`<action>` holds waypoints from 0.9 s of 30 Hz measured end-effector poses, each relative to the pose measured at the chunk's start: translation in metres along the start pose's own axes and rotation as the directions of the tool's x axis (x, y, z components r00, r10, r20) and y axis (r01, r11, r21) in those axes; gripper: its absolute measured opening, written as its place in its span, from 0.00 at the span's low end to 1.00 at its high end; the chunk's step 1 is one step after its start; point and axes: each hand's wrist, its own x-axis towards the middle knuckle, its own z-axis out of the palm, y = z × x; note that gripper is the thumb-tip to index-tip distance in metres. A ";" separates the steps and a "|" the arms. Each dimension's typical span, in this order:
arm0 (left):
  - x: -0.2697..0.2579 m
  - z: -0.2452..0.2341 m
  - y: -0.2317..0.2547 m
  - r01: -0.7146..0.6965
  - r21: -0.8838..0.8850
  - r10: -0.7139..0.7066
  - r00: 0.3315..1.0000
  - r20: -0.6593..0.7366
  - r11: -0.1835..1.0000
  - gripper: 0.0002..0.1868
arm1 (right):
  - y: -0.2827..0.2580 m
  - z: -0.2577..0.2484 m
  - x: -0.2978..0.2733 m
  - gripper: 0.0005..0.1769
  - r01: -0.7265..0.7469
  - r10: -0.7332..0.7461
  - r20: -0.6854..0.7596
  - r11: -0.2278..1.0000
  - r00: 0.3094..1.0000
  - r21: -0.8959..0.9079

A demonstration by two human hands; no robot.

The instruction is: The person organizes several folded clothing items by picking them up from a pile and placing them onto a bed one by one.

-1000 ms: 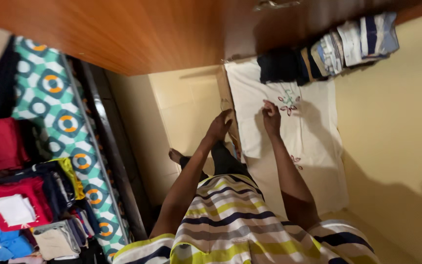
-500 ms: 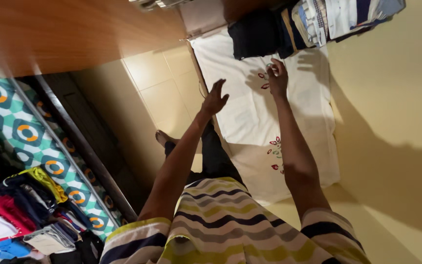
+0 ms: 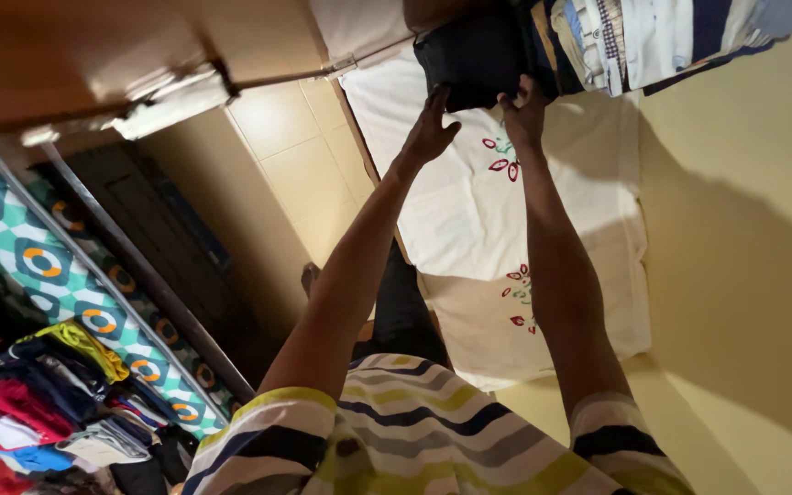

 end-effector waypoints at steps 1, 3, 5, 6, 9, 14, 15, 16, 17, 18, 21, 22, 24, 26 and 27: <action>0.005 0.004 -0.001 0.003 0.003 -0.003 1.000 0.006 1.000 0.44 | 0.002 0.002 0.004 0.34 -0.043 0.043 0.016 0.999 0.999 -0.014; 0.013 0.011 -0.001 0.080 0.021 -0.081 0.995 0.052 0.997 0.46 | 0.007 0.002 0.010 0.36 -0.085 0.086 0.029 0.996 0.996 -0.030; 0.016 0.016 -0.003 0.088 0.031 -0.089 0.995 0.048 0.996 0.46 | 0.011 0.004 0.017 0.37 -0.093 0.094 0.054 0.995 0.994 -0.020; 0.016 0.017 -0.005 0.095 0.043 -0.097 0.994 0.041 0.995 0.46 | 0.015 0.005 0.019 0.37 -0.096 0.097 0.061 0.995 0.993 -0.021; 0.016 0.021 -0.007 0.105 0.039 -0.105 0.994 0.006 0.994 0.46 | 0.022 0.007 0.027 0.37 -0.073 0.071 0.096 0.997 0.993 0.017; 0.020 0.017 -0.007 0.117 0.055 -0.119 0.992 0.034 0.992 0.47 | 0.016 0.018 0.034 0.41 -0.041 0.051 0.030 0.965 0.998 -0.258; 0.020 0.015 -0.006 0.107 0.062 -0.110 0.993 0.046 0.992 0.47 | 0.015 0.019 0.034 0.41 -0.041 0.050 0.028 0.966 0.998 -0.254; 0.022 0.012 -0.006 0.102 0.068 -0.105 0.993 0.046 0.993 0.47 | 0.013 0.023 0.036 0.42 -0.060 0.069 0.028 0.965 0.997 -0.254; 0.024 0.010 -0.005 0.100 0.061 -0.104 0.993 0.060 0.993 0.47 | 0.011 0.027 0.037 0.44 -0.079 0.089 0.028 0.964 0.996 -0.253; 0.021 0.010 -0.003 0.106 0.048 -0.109 0.991 0.074 0.993 0.47 | 0.010 0.028 0.033 0.44 -0.079 0.090 0.030 0.964 0.996 -0.253; 0.019 0.007 0.001 0.134 -0.012 -0.133 0.988 0.081 0.991 0.45 | 0.002 0.032 0.025 0.42 0.033 -0.040 -0.021 0.965 0.999 -0.261; 0.018 0.007 0.002 0.130 -0.009 -0.129 0.988 0.084 0.991 0.45 | 0.000 0.033 0.022 0.41 0.013 -0.029 -0.064 0.969 0.998 -0.246; 0.017 0.005 0.002 0.123 0.005 -0.123 0.989 0.077 0.992 0.45 | -0.002 0.034 0.020 0.40 -0.007 -0.019 -0.112 0.974 0.994 -0.225; 0.015 0.004 0.001 0.140 -0.001 -0.139 0.986 0.089 0.990 0.44 | -0.002 0.032 0.017 0.39 -0.020 0.012 -0.104 0.997 0.994 -0.080; 0.014 0.004 0.000 0.162 -0.012 -0.160 0.982 0.099 0.987 0.44 | -0.004 0.031 0.017 0.39 -0.020 0.012 -0.109 0.997 0.994 -0.077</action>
